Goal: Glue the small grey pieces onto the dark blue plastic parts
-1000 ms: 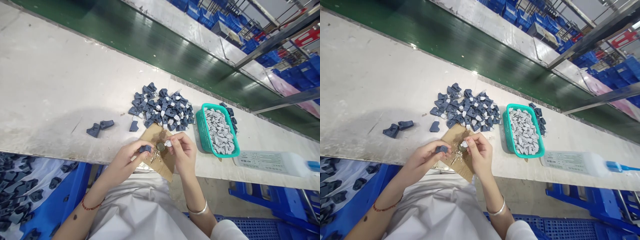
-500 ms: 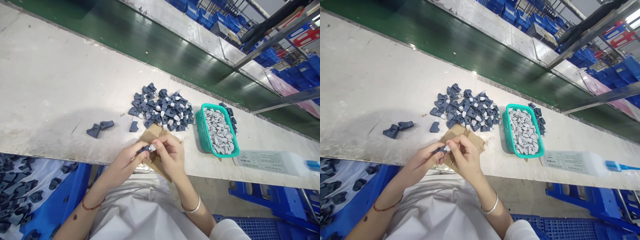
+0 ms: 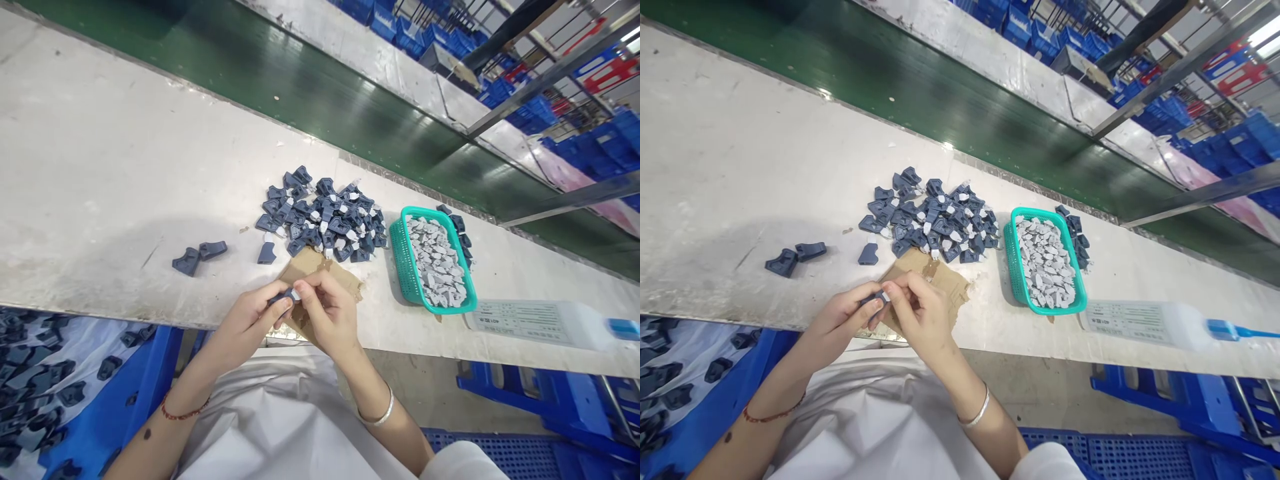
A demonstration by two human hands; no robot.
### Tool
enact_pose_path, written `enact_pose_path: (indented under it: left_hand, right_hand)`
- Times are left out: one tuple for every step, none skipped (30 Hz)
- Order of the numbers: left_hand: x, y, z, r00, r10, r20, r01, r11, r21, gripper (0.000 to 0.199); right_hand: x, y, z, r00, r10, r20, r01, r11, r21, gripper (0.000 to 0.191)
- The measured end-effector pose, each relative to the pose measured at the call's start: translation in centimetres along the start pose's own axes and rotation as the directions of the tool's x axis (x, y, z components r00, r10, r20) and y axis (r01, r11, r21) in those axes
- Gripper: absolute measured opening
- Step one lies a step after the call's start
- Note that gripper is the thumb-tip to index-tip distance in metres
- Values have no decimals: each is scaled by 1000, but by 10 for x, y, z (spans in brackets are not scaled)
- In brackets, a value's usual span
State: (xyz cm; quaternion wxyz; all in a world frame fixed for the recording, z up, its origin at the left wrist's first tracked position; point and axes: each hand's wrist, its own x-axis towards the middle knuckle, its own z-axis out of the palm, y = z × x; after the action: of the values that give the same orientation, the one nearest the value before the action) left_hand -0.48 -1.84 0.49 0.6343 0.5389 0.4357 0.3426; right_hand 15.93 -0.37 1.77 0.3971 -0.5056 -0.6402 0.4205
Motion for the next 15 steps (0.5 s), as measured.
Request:
enact_pose_path:
  left_hand:
    - [0, 1, 0, 1000, 8, -4, -8, 1000, -6, 36]
    - [0, 1, 1, 1000, 13, -12, -13, 1000, -11, 36]
    - [0, 2, 1, 1000, 13, -21, -14, 1000, -11, 36]
    - [0, 2, 2, 999, 10, -30, -10, 1000, -13, 37]
    - [0, 3, 3, 999, 5, -33, -6, 1000, -16, 36]
    - [1, 3, 3, 1000, 1, -30, -1, 1000, -23, 36]
    - [1, 3, 4, 1000, -3, -25, 2, 999, -32, 35]
    - [1, 2, 4, 1000, -3, -19, 2, 999, -41, 34]
    - [2, 2, 4, 1000, -2, -16, 1, 999, -48, 34]
    - [2, 2, 5, 1000, 0, -17, -1, 999, -54, 35]
    - [1, 2, 5, 1000, 1, -23, -2, 998, -55, 35]
    - [1, 2, 5, 1000, 1, -30, -2, 999, -53, 35]
    - [1, 2, 5, 999, 2, -35, -4, 999, -49, 35]
    - [1, 2, 5, 999, 4, -37, -6, 999, -45, 34]
    - [0, 2, 5, 999, 6, -36, -7, 999, -42, 33]
  right_hand:
    - [0, 0, 1, 1000, 12, 7, -12, 1000, 16, 27]
    - [0, 1, 0, 1000, 26, 18, -26, 999, 32, 27]
    - [0, 1, -1, 999, 39, 32, -41, 998, 43, 28]
    - [1, 2, -3, 998, 51, 46, -53, 997, 47, 29]
    - [2, 2, -6, 996, 59, 67, -61, 997, 37, 31]
    - [4, 1, -9, 994, 61, 93, -63, 998, 14, 32]
    - [7, 0, -13, 992, 55, 117, -53, 998, -24, 34]
    - [9, -1, -17, 990, 40, 138, -30, 997, -74, 36]
    - [12, -3, -20, 987, 19, 161, 2, 992, -128, 39]
    - [15, -5, -23, 982, -6, 189, 41, 982, -183, 42]
    - [17, -7, -24, 975, -30, 218, 82, 969, -234, 44]
    - [19, -9, -25, 968, -53, 247, 124, 953, -278, 46]
    - [20, -10, -24, 958, -71, 277, 162, 934, -320, 47]
    - [21, -12, -24, 948, -84, 306, 196, 913, -359, 48]
    - [21, -13, -22, 940, -93, 327, 226, 888, -399, 49]
